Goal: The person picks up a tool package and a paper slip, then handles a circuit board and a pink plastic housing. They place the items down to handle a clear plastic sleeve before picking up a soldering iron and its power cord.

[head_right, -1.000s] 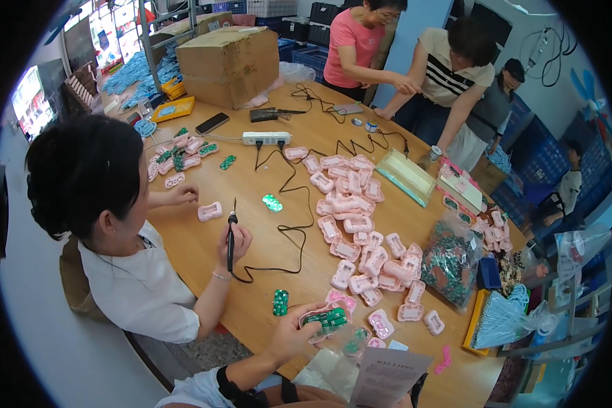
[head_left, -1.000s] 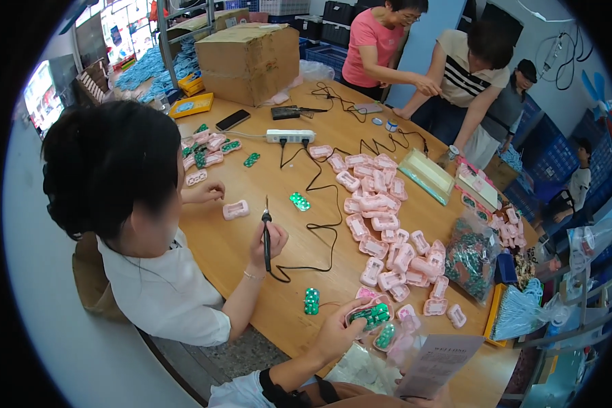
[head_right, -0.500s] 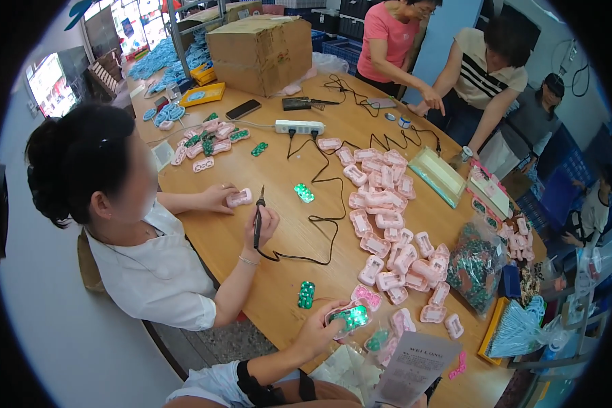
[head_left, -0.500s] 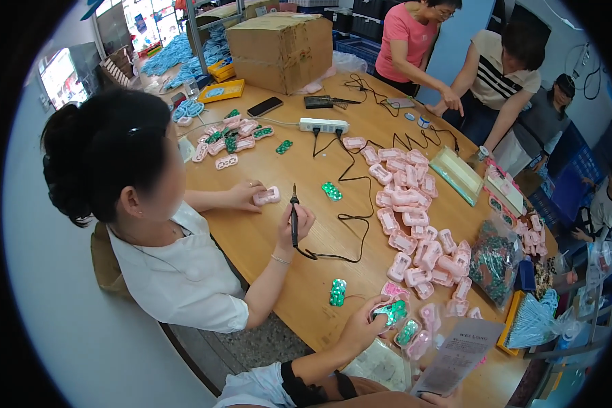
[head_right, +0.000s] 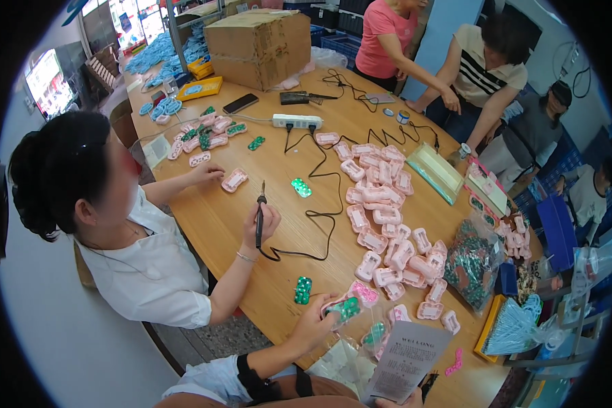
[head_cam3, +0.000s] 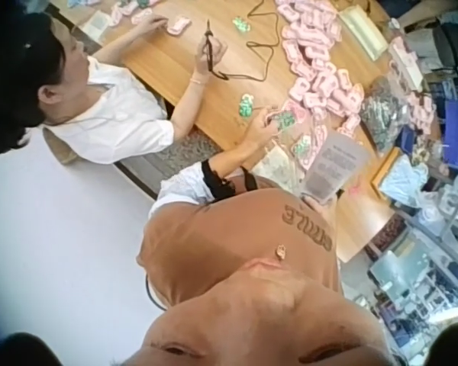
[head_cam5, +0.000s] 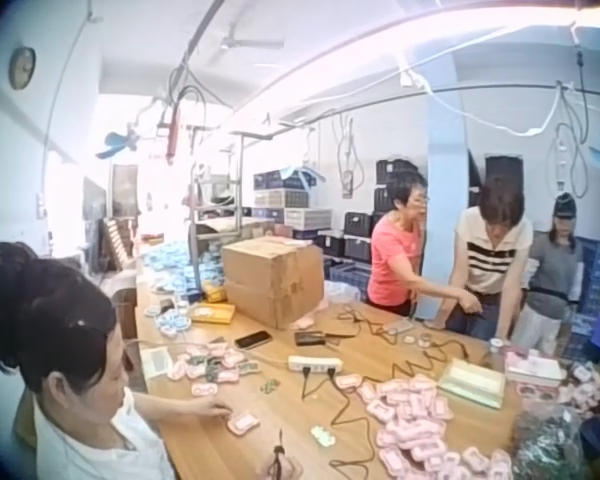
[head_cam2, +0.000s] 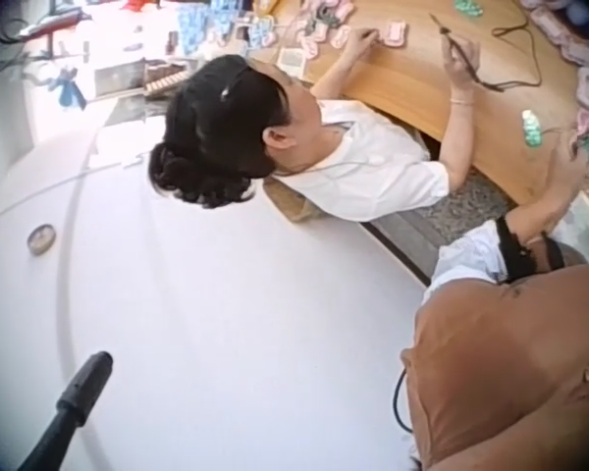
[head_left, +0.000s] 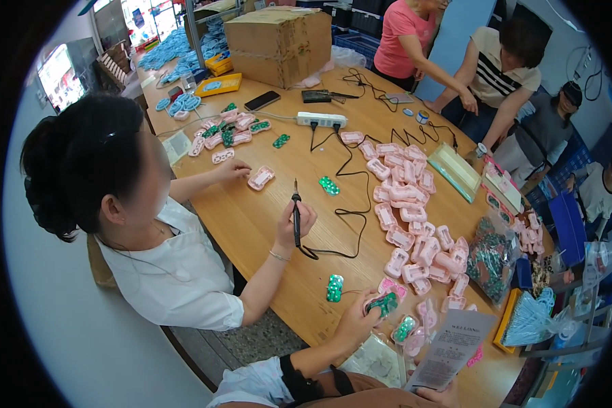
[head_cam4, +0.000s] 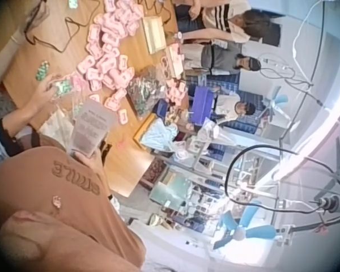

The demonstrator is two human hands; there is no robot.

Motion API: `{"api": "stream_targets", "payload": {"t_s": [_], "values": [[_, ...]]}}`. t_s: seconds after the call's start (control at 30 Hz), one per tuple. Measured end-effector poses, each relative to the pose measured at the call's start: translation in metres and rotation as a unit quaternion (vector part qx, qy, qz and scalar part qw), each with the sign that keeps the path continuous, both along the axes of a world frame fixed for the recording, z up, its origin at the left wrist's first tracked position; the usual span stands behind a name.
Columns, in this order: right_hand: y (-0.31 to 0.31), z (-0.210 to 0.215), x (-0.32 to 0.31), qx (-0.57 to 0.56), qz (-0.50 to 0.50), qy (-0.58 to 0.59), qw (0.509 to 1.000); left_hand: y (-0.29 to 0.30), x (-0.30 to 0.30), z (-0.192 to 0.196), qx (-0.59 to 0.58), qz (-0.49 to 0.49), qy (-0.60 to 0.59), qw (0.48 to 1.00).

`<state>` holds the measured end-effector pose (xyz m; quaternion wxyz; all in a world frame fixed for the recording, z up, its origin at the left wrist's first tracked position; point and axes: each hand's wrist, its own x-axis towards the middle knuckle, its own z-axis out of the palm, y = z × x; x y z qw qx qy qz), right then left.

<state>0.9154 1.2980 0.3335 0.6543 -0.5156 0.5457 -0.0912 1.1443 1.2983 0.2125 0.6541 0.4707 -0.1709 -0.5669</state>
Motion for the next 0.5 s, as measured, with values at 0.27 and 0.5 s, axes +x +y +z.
{"api": "stream_targets", "payload": {"t_s": [0.27, 0.5], "values": [[-0.002, 0.000, 0.004, -0.011, -0.029, 0.033, 0.999, -0.003, -0.002, -0.107, 0.031, 0.058, -0.159, 0.985], [-0.023, -0.013, 0.026, -0.087, 0.031, -0.118, 0.989, -0.011, -0.003, -0.110, 0.026, 0.095, -0.010, 0.995]]}}
